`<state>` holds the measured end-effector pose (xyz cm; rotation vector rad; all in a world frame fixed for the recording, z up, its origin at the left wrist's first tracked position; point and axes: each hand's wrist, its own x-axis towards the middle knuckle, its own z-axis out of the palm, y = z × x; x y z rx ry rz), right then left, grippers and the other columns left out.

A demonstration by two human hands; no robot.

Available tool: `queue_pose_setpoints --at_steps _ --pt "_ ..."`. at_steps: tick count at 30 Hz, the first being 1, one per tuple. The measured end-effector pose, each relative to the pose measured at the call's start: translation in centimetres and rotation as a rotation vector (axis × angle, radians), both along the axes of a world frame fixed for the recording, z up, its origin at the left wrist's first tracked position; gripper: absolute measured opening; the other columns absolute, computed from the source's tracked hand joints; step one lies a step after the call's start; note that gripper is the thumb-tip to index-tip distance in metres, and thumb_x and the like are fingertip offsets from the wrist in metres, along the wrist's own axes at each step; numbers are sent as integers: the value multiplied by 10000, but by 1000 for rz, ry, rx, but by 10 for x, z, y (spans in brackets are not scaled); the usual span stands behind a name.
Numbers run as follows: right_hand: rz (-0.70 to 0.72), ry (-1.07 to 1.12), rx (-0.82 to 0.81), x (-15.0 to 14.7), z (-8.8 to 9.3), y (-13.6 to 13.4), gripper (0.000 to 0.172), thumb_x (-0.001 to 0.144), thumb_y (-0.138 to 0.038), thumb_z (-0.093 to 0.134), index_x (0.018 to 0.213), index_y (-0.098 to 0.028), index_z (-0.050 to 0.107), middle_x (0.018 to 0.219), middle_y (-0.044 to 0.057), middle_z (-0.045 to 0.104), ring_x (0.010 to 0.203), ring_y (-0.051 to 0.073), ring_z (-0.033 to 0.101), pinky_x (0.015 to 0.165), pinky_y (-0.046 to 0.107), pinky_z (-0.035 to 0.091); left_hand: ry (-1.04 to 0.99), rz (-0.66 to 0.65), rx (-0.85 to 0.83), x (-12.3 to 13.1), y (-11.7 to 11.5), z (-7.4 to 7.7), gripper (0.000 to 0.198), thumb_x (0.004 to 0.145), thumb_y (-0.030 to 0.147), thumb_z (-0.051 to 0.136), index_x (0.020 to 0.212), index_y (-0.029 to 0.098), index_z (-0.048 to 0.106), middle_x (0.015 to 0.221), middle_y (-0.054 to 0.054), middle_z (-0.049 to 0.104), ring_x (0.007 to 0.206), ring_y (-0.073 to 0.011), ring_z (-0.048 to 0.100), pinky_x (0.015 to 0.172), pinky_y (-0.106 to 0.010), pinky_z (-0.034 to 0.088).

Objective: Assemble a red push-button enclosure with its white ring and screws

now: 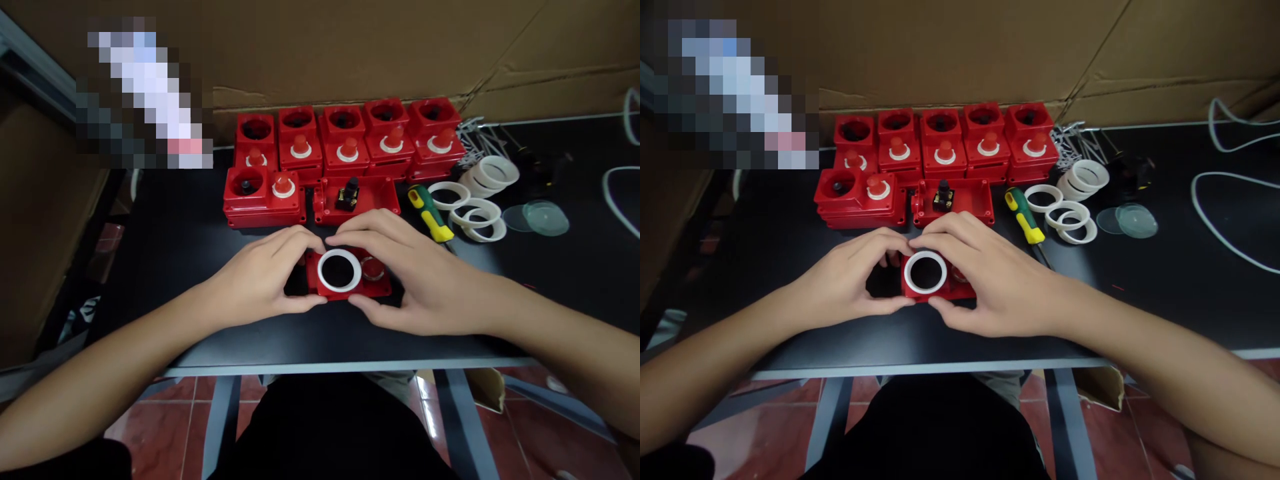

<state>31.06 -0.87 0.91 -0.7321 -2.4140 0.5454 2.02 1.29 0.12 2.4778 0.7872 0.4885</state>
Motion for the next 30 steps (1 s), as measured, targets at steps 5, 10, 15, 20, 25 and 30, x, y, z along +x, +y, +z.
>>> queue_pose_setpoints --at_steps 5,10,15,20,25,30 --pt "-11 14 -9 2 0 1 588 997 -202 750 1556 -264 578 1372 142 728 1260 313 714 1023 488 652 2 5 -23 -1 0 1 491 987 354 917 1326 245 579 1337 -82 757 1103 -259 777 959 -394 636" --pt "-64 -10 27 -1 -6 2 509 992 -272 788 1473 -224 632 1299 147 736 1158 312 720 971 484 652 -5 14 -41 -1 0 0 479 994 401 904 1330 247 599 1344 -86 768 1102 -259 781 984 -405 641" --pt "-83 -29 30 -1 -7 4 468 1030 -370 815 1424 -179 649 1203 134 719 1069 284 705 923 446 647 -12 18 -42 -1 0 0 481 989 396 915 1326 246 606 1345 -80 772 1096 -255 782 981 -401 639" --pt "-65 8 -54 3 -5 6 568 998 -434 881 1463 -213 640 1269 134 701 1138 287 720 978 448 659 -18 18 -40 -2 0 1 471 986 368 915 1315 240 603 1339 -75 772 1073 -243 775 960 -391 636" --pt "-52 70 -177 7 -3 7 546 967 -254 856 1469 -289 644 1323 107 695 1139 253 740 970 405 677 -46 40 -122 -4 3 1 464 965 378 931 1256 253 592 1288 -54 764 1017 -221 758 917 -381 638" --pt "-57 59 -224 7 -3 10 502 944 -216 858 1405 -268 667 1298 101 710 1123 238 738 989 389 678 -112 29 -182 -6 8 0 363 1014 378 884 1190 246 595 1313 -74 753 974 -194 722 852 -355 633"
